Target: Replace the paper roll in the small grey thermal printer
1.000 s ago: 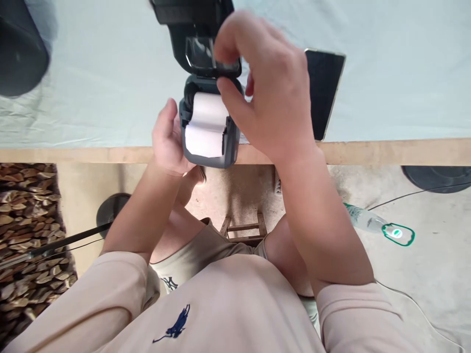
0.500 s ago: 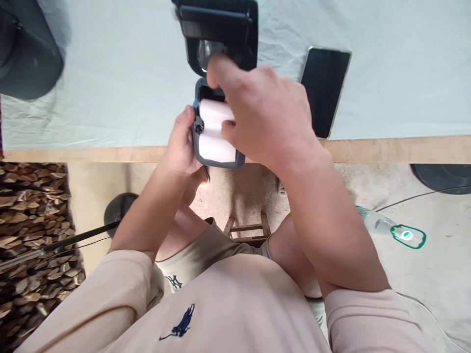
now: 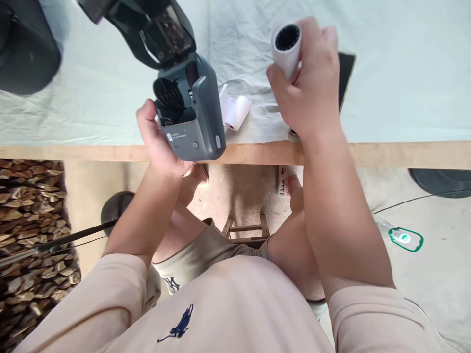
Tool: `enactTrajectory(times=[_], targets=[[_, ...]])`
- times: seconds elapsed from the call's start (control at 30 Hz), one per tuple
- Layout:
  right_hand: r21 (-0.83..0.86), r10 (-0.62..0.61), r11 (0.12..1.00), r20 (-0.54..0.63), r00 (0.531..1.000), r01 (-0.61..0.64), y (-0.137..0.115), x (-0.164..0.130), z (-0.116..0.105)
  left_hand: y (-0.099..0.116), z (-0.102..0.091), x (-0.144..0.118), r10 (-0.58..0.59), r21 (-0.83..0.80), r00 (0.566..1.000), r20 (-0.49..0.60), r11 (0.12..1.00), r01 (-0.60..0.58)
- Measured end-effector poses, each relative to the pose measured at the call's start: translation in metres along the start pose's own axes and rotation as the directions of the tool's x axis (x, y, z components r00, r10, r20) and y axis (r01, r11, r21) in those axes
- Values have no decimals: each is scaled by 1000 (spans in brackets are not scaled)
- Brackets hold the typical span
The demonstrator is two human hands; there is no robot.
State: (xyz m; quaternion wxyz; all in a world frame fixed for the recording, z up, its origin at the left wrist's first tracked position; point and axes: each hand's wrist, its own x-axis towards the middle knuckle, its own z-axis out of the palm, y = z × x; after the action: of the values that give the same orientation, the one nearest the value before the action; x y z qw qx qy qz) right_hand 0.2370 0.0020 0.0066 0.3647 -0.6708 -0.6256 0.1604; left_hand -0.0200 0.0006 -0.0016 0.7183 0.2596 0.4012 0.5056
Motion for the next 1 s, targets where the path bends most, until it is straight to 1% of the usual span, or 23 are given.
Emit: enactTrajectory(times=[0.07,0.1,0.17,0.23,0.27,0.33,0.37,0.4,0.43,0.5,0.53,0.57,0.63,0.7,0.73,0.77,0.8,0.83,0.87,0.9,0.93,0.97,1.0], targets=[[-140,12,990,-35,999,-17,-5,-1,1,1,-2,0,32,20,999,-1,999,-32],[-201,50,978,-25,998,-54,-9,0,3,2,-4,0,50,20,999,-5,999,-50],[-337,164,932,52,985,-137,-20,0,5,7,-6,2,62,20,998,0,998,-62],[-427,246,884,76,966,-192,-34,-3,6,11,-10,4,59,13,998,5,998,-59],[-445,242,875,58,969,-192,-41,-6,6,13,-11,5,49,11,999,4,999,-49],[-465,144,876,-4,990,-129,-53,-14,5,16,-14,8,19,-1,1000,-14,1000,-19],[-470,71,880,6,997,-60,-57,-18,6,17,-16,9,5,-16,999,-32,1000,-5],[-466,1,884,64,998,29,-60,-23,7,18,-16,9,-14,-34,999,-46,999,12],[-447,-57,886,156,986,122,-62,-27,10,18,-16,10,-28,-57,998,-58,998,24],[-362,-134,892,359,924,270,-61,-32,18,18,-16,10,-52,-105,997,-59,993,46],[-327,-151,894,423,894,306,-59,-32,22,18,-15,10,-65,-119,996,-57,991,58],[-315,-151,896,449,881,314,-58,-31,25,18,-14,10,-76,-124,996,-57,990,68],[-325,-112,907,427,897,268,-56,-27,28,18,-12,9,-86,-109,994,-67,991,78],[-273,-49,950,346,937,150,-56,-22,26,17,-11,8,-76,-84,994,-73,994,70],[-185,-14,980,281,960,68,-55,-21,25,16,-10,8,-75,-74,995,-70,995,70],[-40,24,999,217,976,-16,-55,-20,22,16,-10,8,-72,-66,995,-71,995,68],[155,71,983,162,984,-97,-54,-20,20,14,-10,7,-67,-58,995,-78,996,62],[372,139,910,135,981,-180,-54,-21,19,13,-10,7,-60,-49,994,-86,997,56],[570,215,777,157,964,-266,-53,-22,17,12,-10,7,-51,-40,994,-93,998,47],[711,272,609,229,935,-351,-53,-23,17,11,-10,8,-46,-35,995,-92,998,43],[783,302,447,323,897,-432,-53,-25,16,11,-10,8,-46,-38,995,-84,998,43],[801,307,325,413,858,-502,-54,-27,17,11,-10,9,-53,-50,996,-70,998,49],[796,300,256,473,828,-548,-55,-28,17,11,-11,10,-68,-69,996,-49,996,64]])
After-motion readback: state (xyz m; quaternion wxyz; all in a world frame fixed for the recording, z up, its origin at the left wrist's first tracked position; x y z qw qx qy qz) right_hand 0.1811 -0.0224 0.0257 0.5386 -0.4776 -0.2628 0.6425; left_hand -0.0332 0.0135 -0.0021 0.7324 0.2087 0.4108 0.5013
